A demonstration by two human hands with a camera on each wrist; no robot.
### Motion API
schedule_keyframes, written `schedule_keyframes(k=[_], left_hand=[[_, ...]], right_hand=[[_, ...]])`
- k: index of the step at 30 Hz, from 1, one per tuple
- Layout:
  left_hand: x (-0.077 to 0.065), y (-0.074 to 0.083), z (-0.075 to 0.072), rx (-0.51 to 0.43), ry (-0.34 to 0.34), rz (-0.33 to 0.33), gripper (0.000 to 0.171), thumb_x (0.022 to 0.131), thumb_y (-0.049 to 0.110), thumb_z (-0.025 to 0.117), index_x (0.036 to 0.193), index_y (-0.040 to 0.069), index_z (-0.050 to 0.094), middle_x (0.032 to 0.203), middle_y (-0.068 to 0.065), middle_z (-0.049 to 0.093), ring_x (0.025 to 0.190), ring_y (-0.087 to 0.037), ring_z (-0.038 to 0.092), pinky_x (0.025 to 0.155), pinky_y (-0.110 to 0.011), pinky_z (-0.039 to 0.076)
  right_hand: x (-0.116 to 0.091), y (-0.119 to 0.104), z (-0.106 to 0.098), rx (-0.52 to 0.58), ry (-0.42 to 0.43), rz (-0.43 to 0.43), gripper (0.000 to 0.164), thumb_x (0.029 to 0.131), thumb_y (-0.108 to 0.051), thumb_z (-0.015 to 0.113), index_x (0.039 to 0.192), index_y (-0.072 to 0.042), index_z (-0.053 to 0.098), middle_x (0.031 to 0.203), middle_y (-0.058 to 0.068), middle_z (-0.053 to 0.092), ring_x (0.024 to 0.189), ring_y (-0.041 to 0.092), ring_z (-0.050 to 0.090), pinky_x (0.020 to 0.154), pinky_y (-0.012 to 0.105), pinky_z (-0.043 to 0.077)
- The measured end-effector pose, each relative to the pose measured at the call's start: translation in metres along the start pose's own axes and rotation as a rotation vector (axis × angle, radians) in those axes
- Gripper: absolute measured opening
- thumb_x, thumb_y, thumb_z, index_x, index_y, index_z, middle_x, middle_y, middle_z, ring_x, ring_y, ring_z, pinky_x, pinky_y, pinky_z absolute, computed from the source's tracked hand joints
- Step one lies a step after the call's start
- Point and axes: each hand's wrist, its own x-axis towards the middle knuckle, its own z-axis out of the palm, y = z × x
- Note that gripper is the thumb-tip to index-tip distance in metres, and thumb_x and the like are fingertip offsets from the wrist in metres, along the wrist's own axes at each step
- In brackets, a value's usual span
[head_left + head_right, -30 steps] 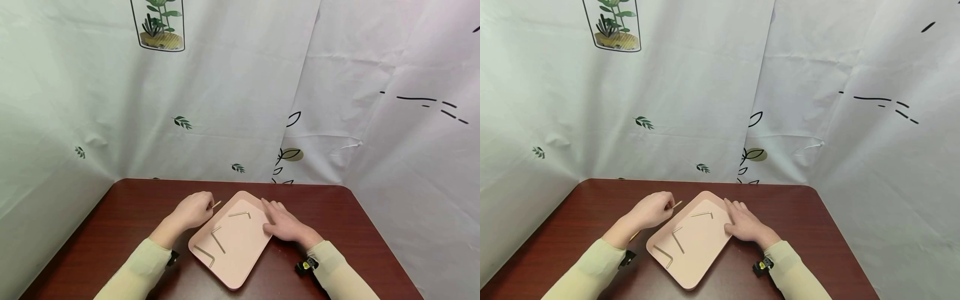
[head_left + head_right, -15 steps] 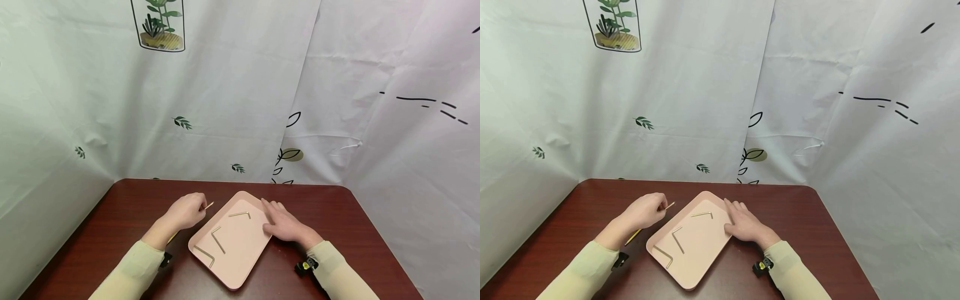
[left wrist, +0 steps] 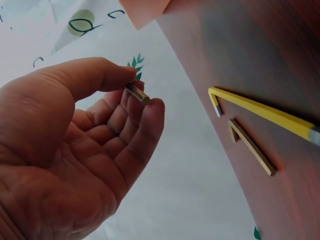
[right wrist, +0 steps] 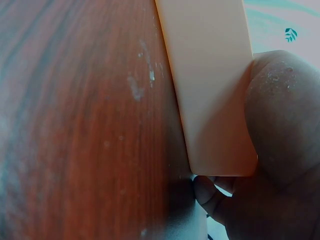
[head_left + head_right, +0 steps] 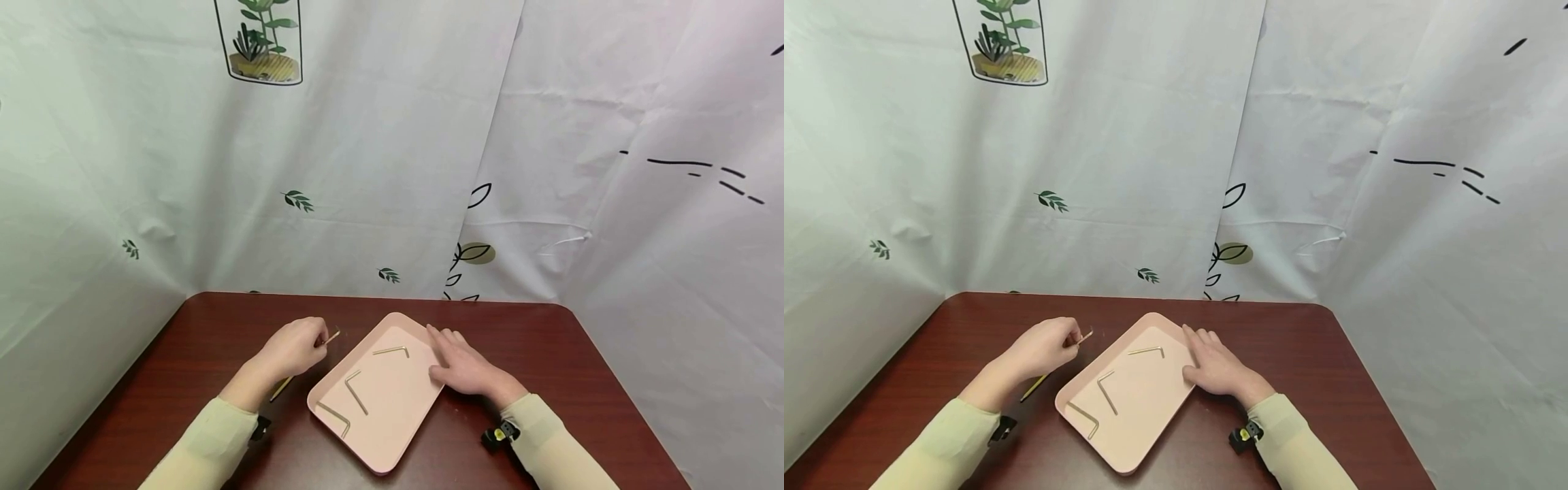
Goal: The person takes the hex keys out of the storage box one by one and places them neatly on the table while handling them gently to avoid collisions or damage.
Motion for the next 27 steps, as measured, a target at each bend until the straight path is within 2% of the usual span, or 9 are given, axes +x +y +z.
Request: schedule_keyframes(k=[10, 23, 27], left_hand=[[-0.008, -0.012, -0.002, -0.039, 0.028, 0.011, 0.014, 0.092, 0.002, 0.073, 0.093, 0.012, 0.063, 0.084, 0.003, 0.056, 0.071, -0.012, 0.049, 0.066, -0.036, 0.046], [-0.018, -0.030, -0.004, 0.000, 0.067, -0.010, 0.014, 0.089, 0.002, 0.074, 0.093, 0.012, 0.064, 0.083, 0.004, 0.056, 0.073, -0.013, 0.051, 0.069, -0.037, 0.048], [-0.021, -0.035, -0.005, 0.010, 0.059, -0.019, 0.015, 0.090, 0.002, 0.075, 0.092, 0.011, 0.064, 0.083, 0.003, 0.055, 0.073, -0.014, 0.051, 0.068, -0.037, 0.048]], right_hand=[[0.000, -0.002, -0.001, 0.007, -0.005, 0.010, 0.086, 0.095, -0.024, 0.067, 0.170, 0.004, 0.034, 0.130, 0.012, 0.056, 0.119, 0.029, 0.047, 0.104, 0.049, 0.046], [0.000, -0.003, -0.001, 0.014, -0.011, 0.022, 0.087, 0.095, -0.024, 0.067, 0.171, 0.003, 0.033, 0.134, 0.014, 0.056, 0.121, 0.030, 0.047, 0.105, 0.049, 0.046], [0.000, -0.003, -0.001, 0.016, -0.014, 0.026, 0.087, 0.096, -0.024, 0.066, 0.171, 0.002, 0.033, 0.135, 0.015, 0.056, 0.122, 0.030, 0.047, 0.105, 0.049, 0.046]])
